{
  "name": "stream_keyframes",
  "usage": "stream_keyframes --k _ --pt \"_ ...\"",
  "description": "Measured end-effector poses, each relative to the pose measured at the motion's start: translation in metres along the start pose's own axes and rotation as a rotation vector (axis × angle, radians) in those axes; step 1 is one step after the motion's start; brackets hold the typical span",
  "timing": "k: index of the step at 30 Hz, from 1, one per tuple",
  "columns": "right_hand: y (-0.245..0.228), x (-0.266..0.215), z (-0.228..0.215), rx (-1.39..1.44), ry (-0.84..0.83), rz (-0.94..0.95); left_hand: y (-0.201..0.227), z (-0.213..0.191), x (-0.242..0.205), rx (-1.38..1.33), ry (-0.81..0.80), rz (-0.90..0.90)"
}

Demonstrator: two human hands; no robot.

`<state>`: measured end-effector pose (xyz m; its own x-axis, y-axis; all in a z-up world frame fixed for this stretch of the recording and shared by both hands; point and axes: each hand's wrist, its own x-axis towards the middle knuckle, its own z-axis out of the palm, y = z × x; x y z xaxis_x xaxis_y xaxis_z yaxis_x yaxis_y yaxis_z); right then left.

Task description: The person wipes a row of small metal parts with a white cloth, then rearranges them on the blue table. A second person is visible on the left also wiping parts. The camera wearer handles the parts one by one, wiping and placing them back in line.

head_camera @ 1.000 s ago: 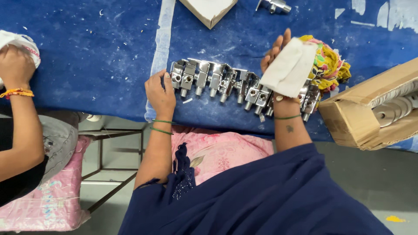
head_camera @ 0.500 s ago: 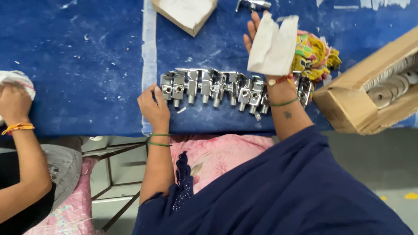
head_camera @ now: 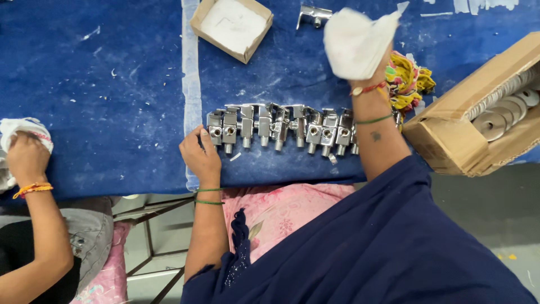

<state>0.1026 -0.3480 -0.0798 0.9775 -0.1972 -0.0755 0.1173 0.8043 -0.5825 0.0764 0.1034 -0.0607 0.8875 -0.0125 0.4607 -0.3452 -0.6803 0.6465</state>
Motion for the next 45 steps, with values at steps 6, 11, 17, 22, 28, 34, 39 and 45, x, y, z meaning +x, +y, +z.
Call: stream_keyframes --k 6,11,17,22,28,34,39,45 --pt "-0.011 0.067 -0.033 -0.516 0.072 -0.104 0.000 0.001 -0.002 0.046 -0.019 -0.001" --pt "-0.018 0.131 -0.033 -1.670 0.081 -0.232 -0.001 0.004 0.000 0.084 -0.023 -0.004" --pt "0.032 0.128 0.029 -2.292 0.094 0.040 0.003 0.004 0.003 0.075 0.005 0.009" --pt "0.030 0.105 0.030 -2.337 0.038 -0.090 0.002 0.002 0.000 0.096 -0.006 -0.010" --pt "-0.006 0.110 -0.019 -1.309 0.100 -0.451 -0.002 0.002 0.000 0.092 0.012 -0.018" --pt "-0.042 0.074 -0.015 -0.141 -0.110 0.003 -0.007 0.002 -0.004 -0.043 0.030 -0.015" --pt "-0.060 0.043 0.031 -0.109 0.206 0.161 -0.008 0.001 -0.007 -0.220 0.128 -0.115" --pt "-0.033 -0.012 0.095 -0.156 -0.113 0.205 0.043 -0.007 -0.023 -0.282 0.180 0.052"
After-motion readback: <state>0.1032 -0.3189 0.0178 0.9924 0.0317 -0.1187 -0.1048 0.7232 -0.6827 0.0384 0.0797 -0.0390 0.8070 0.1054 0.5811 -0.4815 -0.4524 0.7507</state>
